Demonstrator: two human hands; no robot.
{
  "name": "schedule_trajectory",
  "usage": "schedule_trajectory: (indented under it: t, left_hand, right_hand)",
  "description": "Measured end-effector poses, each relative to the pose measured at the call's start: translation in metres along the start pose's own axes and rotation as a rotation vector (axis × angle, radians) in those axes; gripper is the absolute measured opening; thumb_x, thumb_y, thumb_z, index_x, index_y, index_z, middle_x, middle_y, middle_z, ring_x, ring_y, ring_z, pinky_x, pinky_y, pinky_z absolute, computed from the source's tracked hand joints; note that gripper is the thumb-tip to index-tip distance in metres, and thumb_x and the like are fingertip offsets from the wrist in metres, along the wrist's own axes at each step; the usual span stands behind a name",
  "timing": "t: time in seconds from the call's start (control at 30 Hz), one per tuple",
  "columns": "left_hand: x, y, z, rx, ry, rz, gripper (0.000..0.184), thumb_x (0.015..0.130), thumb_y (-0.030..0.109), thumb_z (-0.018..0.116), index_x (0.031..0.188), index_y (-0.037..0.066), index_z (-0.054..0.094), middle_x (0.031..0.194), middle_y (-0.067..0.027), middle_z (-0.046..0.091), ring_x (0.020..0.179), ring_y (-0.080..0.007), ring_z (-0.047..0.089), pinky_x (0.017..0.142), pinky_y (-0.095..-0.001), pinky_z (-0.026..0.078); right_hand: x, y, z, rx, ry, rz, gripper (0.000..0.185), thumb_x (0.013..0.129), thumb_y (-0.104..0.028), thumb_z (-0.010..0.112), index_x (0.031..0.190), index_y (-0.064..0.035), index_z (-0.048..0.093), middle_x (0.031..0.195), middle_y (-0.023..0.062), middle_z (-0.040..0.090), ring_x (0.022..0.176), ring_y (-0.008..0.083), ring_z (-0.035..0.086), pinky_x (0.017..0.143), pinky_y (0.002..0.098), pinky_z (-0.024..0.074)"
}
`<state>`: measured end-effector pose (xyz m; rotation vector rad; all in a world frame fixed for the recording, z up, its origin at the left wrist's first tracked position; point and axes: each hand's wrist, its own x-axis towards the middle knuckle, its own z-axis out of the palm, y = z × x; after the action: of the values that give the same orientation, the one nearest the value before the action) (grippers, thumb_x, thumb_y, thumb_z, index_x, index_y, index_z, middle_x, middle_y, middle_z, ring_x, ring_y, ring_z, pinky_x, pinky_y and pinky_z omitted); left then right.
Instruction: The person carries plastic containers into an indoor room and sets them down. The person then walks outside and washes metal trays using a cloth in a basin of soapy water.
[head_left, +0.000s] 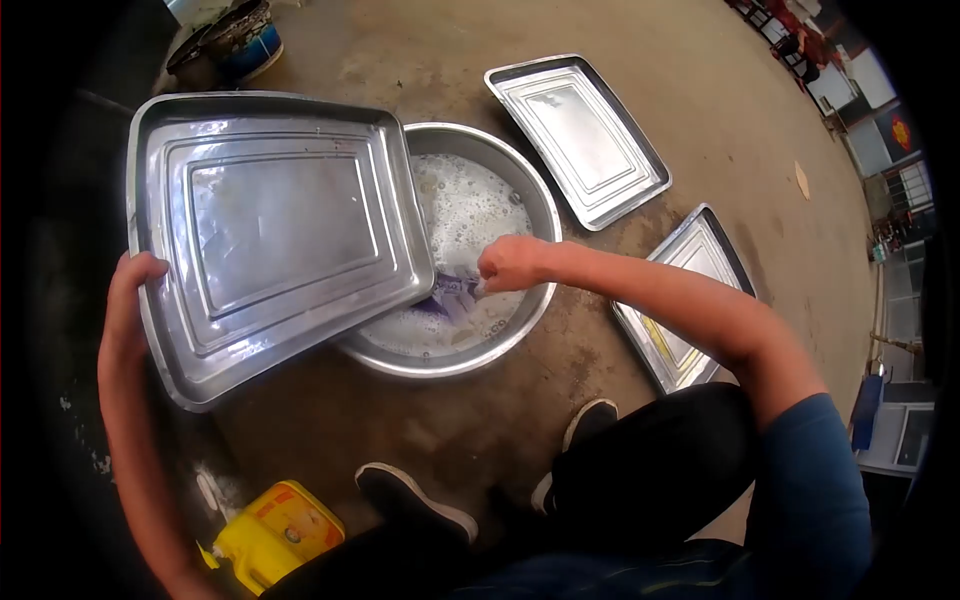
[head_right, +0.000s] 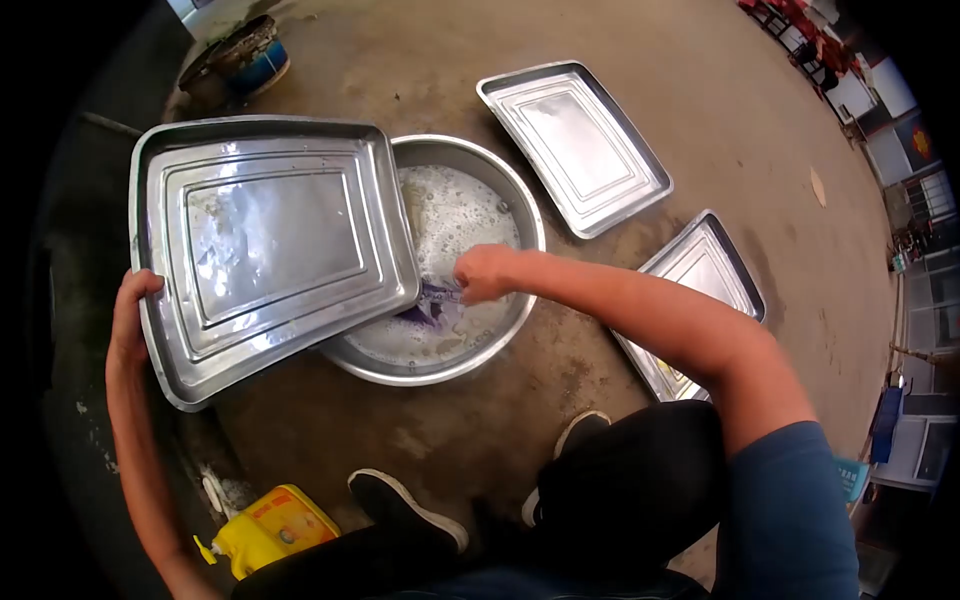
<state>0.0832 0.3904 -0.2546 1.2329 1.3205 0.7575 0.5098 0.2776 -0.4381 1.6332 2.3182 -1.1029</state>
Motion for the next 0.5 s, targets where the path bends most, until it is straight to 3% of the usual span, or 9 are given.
schedule_trajectory:
  t: [0.1, 0.2, 0.27, 0.33, 0.4, 0.43, 0.5]
  left_hand:
    - [0.009, 0.017, 0.002, 0.196, -0.077, 0.065, 0.039, 0.069, 0.017, 0.054, 0.102, -0.005, 0.053, 0.085, -0.0096, 0.058, 0.077, -0.016, 0.058, 0.069, -0.028, 0.049]
    - [0.012, 0.028, 0.019, 0.282, -0.13, 0.179, 0.047, 0.068, 0.014, 0.054, 0.111, -0.004, 0.053, 0.089, -0.0067, 0.059, 0.077, -0.0126, 0.057, 0.072, -0.0242, 0.048]
    - [0.011, 0.034, 0.033, 0.32, -0.113, 0.217, 0.062, 0.067, 0.012, 0.053, 0.127, -0.002, 0.048, 0.103, -0.0099, 0.06, 0.083, -0.0134, 0.058, 0.077, -0.0225, 0.047]
    - [0.013, 0.034, 0.045, 0.26, -0.095, 0.277, 0.071, 0.068, 0.011, 0.053, 0.137, 0.0, 0.041, 0.112, -0.0117, 0.059, 0.087, -0.0139, 0.059, 0.079, -0.0226, 0.047]
    - [0.018, 0.035, 0.05, 0.282, -0.137, 0.231, 0.075, 0.068, 0.011, 0.053, 0.141, 0.002, 0.037, 0.116, -0.0116, 0.058, 0.088, -0.0138, 0.059, 0.08, -0.023, 0.047]
    - [0.02, 0.033, 0.054, 0.3, -0.121, 0.228, 0.075, 0.068, 0.01, 0.054, 0.141, 0.002, 0.038, 0.116, -0.0112, 0.058, 0.088, -0.0132, 0.059, 0.08, -0.0227, 0.047]
    - [0.025, 0.032, 0.055, 0.324, -0.124, 0.218, 0.074, 0.067, 0.008, 0.054, 0.139, 0.001, 0.041, 0.114, -0.0114, 0.059, 0.086, -0.0129, 0.06, 0.078, -0.0226, 0.047]
  right_hand:
    - [0.018, -0.001, -0.017, -0.357, -0.092, 0.055, 0.026, 0.077, -0.028, 0.06, 0.084, -0.0041, 0.066, 0.083, 0.0153, 0.066, 0.085, 0.0336, 0.063, 0.076, 0.0432, 0.0498]
    - [0.044, -0.005, -0.012, -0.311, 0.003, 0.093, 0.028, 0.074, -0.028, 0.062, 0.092, -0.0077, 0.067, 0.093, 0.014, 0.067, 0.092, 0.0321, 0.063, 0.077, 0.0421, 0.0513]
    - [0.062, -0.011, 0.011, -0.205, 0.086, 0.115, 0.046, 0.073, -0.037, 0.065, 0.107, -0.0071, 0.06, 0.108, 0.0143, 0.062, 0.103, 0.0296, 0.06, 0.085, 0.0407, 0.0503]
    - [0.071, -0.024, 0.045, -0.12, 0.125, 0.129, 0.057, 0.072, -0.037, 0.066, 0.118, -0.0054, 0.052, 0.117, 0.0173, 0.056, 0.106, 0.0305, 0.057, 0.087, 0.0406, 0.05]
    - [0.069, -0.039, 0.082, -0.176, 0.142, 0.11, 0.059, 0.073, -0.033, 0.068, 0.119, -0.0034, 0.047, 0.119, 0.0199, 0.051, 0.106, 0.0314, 0.057, 0.087, 0.0411, 0.0501]
    - [0.07, -0.034, 0.114, -0.216, 0.394, 0.048, 0.047, 0.074, -0.025, 0.067, 0.112, -0.0021, 0.05, 0.11, 0.0212, 0.055, 0.098, 0.0328, 0.059, 0.083, 0.0423, 0.0508]
    - [0.079, -0.021, 0.127, -0.157, 0.39, 0.072, 0.043, 0.073, -0.021, 0.066, 0.11, -0.0028, 0.051, 0.105, 0.0209, 0.057, 0.095, 0.0342, 0.06, 0.081, 0.0432, 0.0508]
